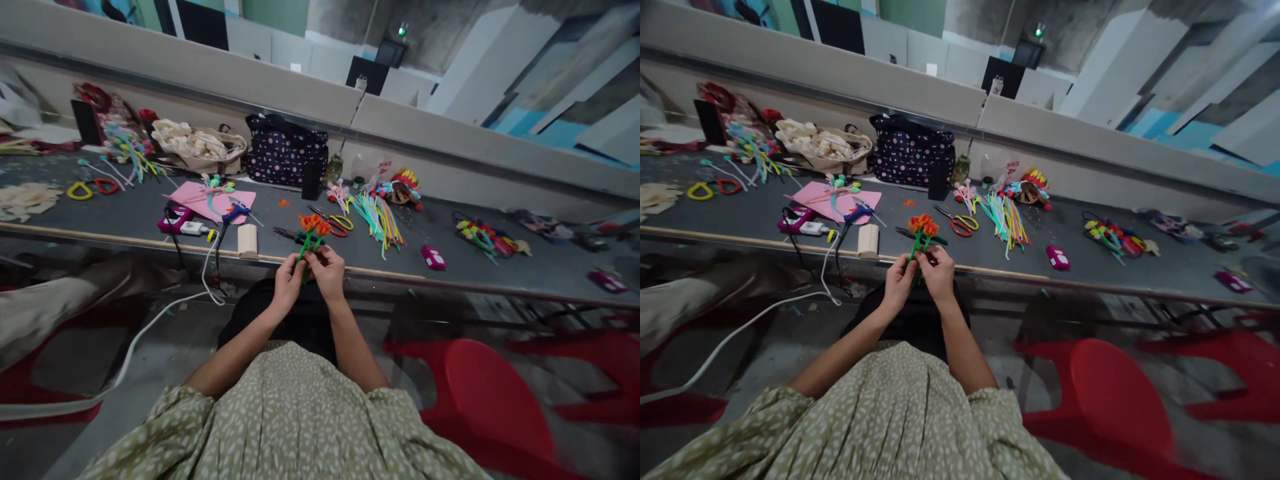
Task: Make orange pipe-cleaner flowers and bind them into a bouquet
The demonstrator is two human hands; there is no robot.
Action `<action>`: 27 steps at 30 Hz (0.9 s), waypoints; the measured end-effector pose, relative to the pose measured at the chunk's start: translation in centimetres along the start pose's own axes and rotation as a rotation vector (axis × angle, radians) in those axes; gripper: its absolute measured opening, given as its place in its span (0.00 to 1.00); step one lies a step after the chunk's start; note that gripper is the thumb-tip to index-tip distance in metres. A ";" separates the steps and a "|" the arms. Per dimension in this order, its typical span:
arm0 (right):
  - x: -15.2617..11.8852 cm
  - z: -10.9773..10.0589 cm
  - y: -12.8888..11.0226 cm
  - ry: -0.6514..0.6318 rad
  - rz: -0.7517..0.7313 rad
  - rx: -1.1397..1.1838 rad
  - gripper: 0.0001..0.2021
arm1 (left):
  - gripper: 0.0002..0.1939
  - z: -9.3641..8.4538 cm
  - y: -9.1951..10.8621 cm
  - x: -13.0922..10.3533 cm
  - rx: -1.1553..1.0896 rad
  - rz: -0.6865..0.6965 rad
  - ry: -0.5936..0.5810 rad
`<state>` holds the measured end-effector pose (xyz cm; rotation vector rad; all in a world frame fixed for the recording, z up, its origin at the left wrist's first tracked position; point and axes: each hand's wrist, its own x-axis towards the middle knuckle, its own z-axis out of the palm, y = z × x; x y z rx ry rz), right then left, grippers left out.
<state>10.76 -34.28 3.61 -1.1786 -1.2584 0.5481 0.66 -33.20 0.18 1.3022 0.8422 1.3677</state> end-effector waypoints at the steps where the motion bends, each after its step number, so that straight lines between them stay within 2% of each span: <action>1: -0.2 -0.2 -0.3 0.002 0.014 0.003 0.11 | 0.13 0.1 0.0 -0.3 -0.042 -0.004 -0.011; 6: -1.0 -0.9 -0.9 -0.018 0.055 0.105 0.12 | 0.17 0.8 -0.7 -1.5 -0.233 0.032 0.019; 9: -1.6 -1.4 -0.9 0.024 0.017 0.143 0.11 | 0.17 1.3 -1.1 -2.3 -0.250 0.073 0.048; 15: -2.2 -2.4 -0.9 0.073 0.039 0.268 0.11 | 0.12 2.0 -0.7 -3.5 -0.232 0.145 0.007; 21: -2.6 -2.6 -1.0 0.077 -0.022 0.310 0.08 | 0.11 1.8 -1.1 -3.4 -0.294 0.091 -0.045; 27: -2.6 -2.9 -0.5 0.086 0.023 0.326 0.09 | 0.09 1.7 -1.6 -3.6 -0.338 0.027 -0.103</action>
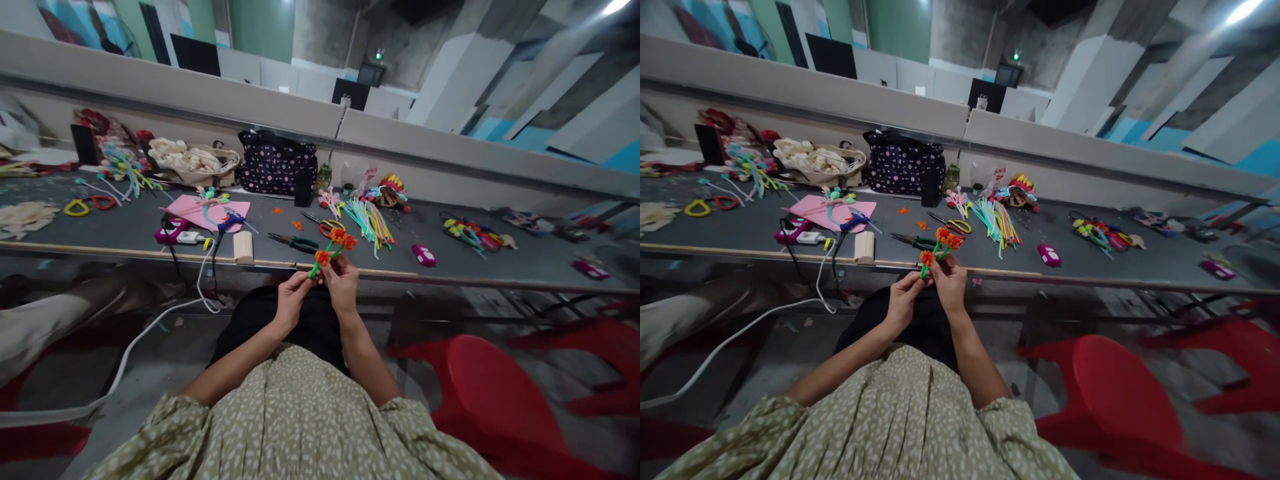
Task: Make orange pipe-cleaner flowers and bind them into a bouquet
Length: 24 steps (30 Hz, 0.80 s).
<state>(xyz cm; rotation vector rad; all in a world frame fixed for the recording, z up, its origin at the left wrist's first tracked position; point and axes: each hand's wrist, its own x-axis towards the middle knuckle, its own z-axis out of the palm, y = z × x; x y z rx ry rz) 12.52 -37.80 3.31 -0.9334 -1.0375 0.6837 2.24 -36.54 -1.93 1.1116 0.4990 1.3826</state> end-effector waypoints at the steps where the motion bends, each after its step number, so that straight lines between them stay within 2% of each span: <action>1: 0.0 0.0 0.1 -0.002 0.001 0.000 0.09 | 0.09 0.0 -0.1 0.0 -0.005 -0.017 -0.007; 5: 0.1 0.1 0.2 0.000 -0.003 -0.012 0.10 | 0.08 -0.3 -0.4 0.0 -0.024 -0.069 -0.006; 11: 0.0 0.2 0.0 -0.007 0.023 -0.101 0.11 | 0.09 -0.9 -0.9 0.5 -0.081 -0.126 0.060; 24: -0.2 0.8 1.5 0.003 -0.013 -0.157 0.09 | 0.10 -1.6 -1.5 0.9 -0.145 -0.198 0.116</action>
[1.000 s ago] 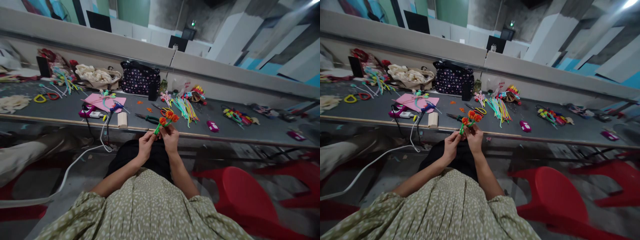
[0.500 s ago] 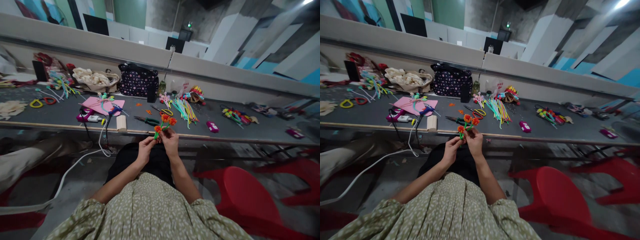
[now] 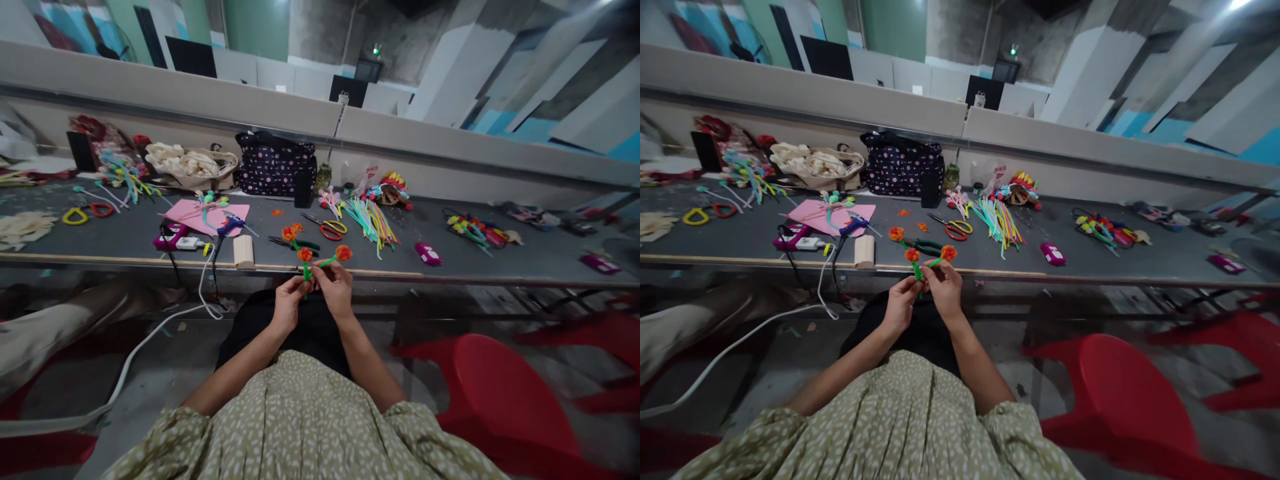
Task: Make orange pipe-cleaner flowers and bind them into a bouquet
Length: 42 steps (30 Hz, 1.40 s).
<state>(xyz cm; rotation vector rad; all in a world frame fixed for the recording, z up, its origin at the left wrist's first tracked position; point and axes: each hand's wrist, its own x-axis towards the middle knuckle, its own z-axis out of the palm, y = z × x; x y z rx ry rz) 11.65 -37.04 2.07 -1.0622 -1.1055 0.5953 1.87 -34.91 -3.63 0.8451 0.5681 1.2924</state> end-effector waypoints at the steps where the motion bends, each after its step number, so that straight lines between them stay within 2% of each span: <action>1: 0.0 -0.1 0.0 -0.002 0.000 0.000 0.09 | 0.10 -0.1 0.0 0.0 0.008 0.005 -0.008; 5: 0.3 -0.5 -0.2 -0.082 0.008 -0.036 0.10 | 0.08 -0.2 0.5 -0.1 0.066 0.046 -0.075; 9: 0.4 -0.9 -0.3 -0.166 0.005 -0.087 0.10 | 0.09 0.0 0.9 -0.1 0.084 0.058 -0.079; 20: -0.1 -0.9 -0.2 -0.089 -0.042 -0.033 0.07 | 0.13 -0.1 0.3 -0.1 -0.018 -0.103 -0.052; 30: 0.1 -1.0 -0.3 -0.050 -0.036 0.013 0.07 | 0.11 -0.2 0.1 0.1 -0.006 -0.117 -0.090; 36: 0.3 -1.3 0.3 -0.077 -0.011 -0.047 0.10 | 0.12 -0.3 0.1 0.5 0.001 -0.099 -0.067; 42: 0.1 -1.9 0.9 -0.207 -0.044 -0.182 0.09 | 0.10 -0.3 0.2 0.6 0.005 -0.082 -0.088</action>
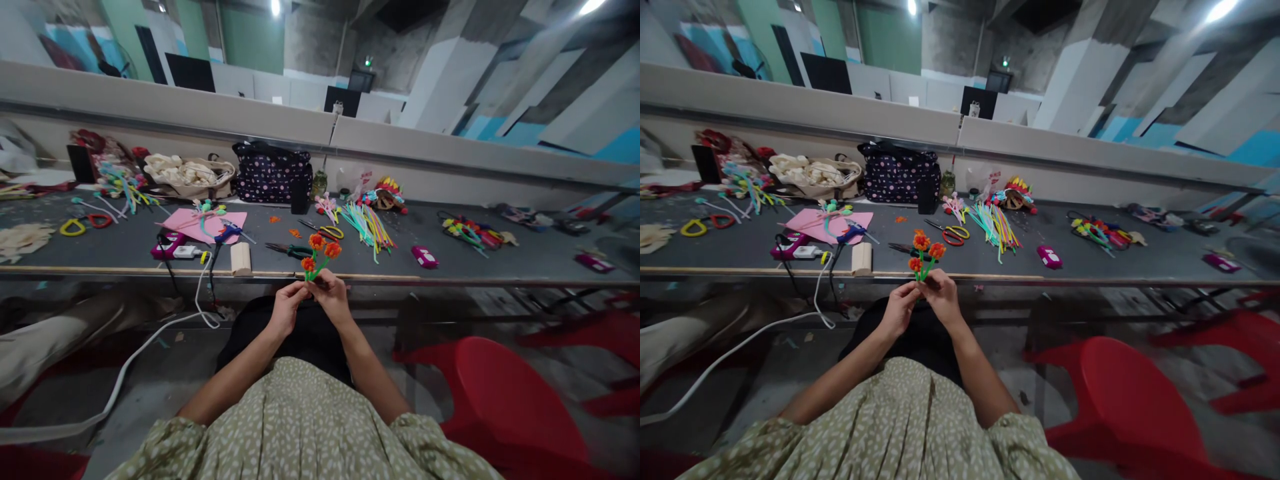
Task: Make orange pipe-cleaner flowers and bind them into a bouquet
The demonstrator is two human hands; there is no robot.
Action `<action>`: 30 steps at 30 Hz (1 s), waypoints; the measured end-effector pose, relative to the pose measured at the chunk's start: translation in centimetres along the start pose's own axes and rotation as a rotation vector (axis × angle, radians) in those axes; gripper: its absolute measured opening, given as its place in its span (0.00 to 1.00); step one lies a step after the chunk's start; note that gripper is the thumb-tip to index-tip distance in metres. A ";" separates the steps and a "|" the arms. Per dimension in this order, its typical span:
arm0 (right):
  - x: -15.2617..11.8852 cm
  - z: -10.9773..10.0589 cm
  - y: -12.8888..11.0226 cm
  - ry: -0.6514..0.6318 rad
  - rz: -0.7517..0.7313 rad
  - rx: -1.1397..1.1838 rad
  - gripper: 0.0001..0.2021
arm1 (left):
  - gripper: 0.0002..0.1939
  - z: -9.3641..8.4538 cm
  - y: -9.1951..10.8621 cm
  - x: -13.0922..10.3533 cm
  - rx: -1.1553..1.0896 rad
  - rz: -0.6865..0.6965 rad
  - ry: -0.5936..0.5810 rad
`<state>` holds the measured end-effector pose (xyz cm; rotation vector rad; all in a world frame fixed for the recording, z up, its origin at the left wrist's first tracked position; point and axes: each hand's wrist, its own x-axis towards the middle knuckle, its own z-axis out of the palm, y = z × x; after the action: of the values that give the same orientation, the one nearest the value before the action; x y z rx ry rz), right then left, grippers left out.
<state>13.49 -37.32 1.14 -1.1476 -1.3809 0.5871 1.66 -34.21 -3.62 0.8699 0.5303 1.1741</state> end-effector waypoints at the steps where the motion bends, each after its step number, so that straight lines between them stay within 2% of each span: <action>1: -0.1 0.0 0.1 -0.006 0.000 -0.003 0.09 | 0.10 0.0 0.0 0.0 0.005 0.000 -0.002; 8: -0.1 0.3 0.2 0.098 -0.022 0.049 0.10 | 0.12 0.4 0.6 0.0 0.082 0.004 -0.028; 14: 0.2 -0.2 -0.1 0.095 -0.044 -0.008 0.07 | 0.09 0.2 2.6 1.1 0.344 0.222 -0.086; 16: 0.3 -0.3 -0.1 0.108 -0.023 -0.011 0.07 | 0.07 0.1 3.0 1.5 0.414 0.249 -0.109; 21: 0.4 -0.3 -0.5 0.115 -0.064 -0.062 0.07 | 0.05 0.5 2.9 1.8 0.393 0.182 -0.099; 26: 0.4 -0.2 -0.6 0.113 -0.063 -0.026 0.07 | 0.09 0.9 2.6 1.3 0.310 0.092 -0.053; 30: 0.1 -0.3 -0.4 0.117 -0.045 -0.016 0.07 | 0.11 1.1 2.5 1.0 0.252 0.028 -0.063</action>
<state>13.67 -37.45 1.58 -1.1430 -1.3100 0.4699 1.44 -33.27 -0.87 1.1295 0.6250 1.1167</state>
